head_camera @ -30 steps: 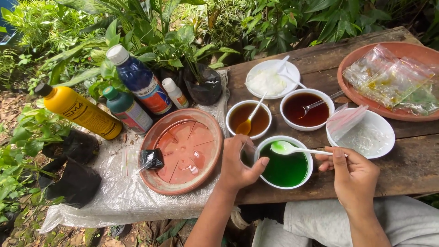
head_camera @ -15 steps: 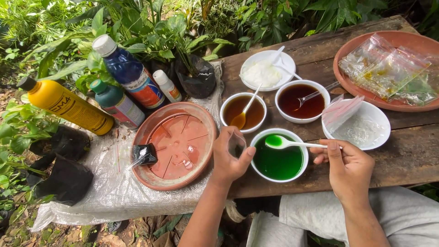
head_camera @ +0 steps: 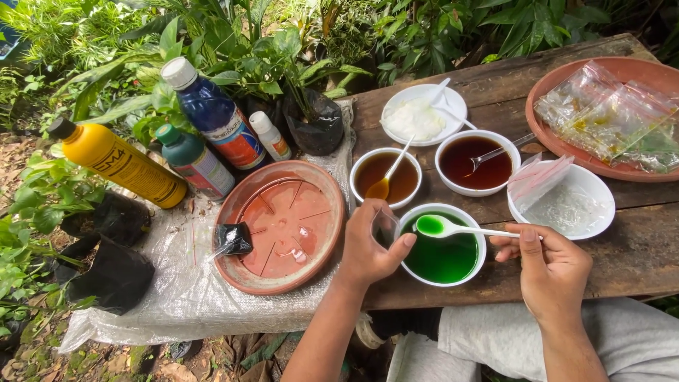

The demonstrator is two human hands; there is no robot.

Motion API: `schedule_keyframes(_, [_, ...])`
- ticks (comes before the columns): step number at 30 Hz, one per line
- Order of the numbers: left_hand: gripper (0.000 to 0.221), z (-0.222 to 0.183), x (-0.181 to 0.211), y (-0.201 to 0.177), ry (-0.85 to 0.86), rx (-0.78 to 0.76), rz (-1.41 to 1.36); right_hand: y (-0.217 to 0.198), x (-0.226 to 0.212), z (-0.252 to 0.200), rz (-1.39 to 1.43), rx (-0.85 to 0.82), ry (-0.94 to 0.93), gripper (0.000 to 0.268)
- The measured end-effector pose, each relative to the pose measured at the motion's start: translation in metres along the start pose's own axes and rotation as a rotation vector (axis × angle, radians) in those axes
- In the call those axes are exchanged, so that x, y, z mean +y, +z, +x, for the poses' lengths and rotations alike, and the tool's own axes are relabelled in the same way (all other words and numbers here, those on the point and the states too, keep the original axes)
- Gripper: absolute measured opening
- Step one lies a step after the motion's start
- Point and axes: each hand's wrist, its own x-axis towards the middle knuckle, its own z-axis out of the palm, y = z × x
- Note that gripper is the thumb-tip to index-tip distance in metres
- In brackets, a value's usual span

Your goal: Stirring a green liquid in a bowl and preparing small plastic bags for filling

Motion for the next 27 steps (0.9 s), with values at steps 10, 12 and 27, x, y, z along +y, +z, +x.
schedule_keyframes(10, [0.041,0.001,0.005,-0.002,-0.007,-0.015,0.054,-0.005,-0.012,-0.007,0.071,0.077,-0.077,0.035])
schedule_keyframes(12, [0.043,0.002,0.006,-0.002,-0.011,-0.015,0.074,-0.006,-0.018,-0.009,0.106,0.095,-0.067,0.036])
schedule_keyframes(27, [0.049,-0.006,-0.004,-0.003,0.011,-0.017,0.243,0.025,-0.088,-0.016,-0.124,-0.114,-0.462,0.019])
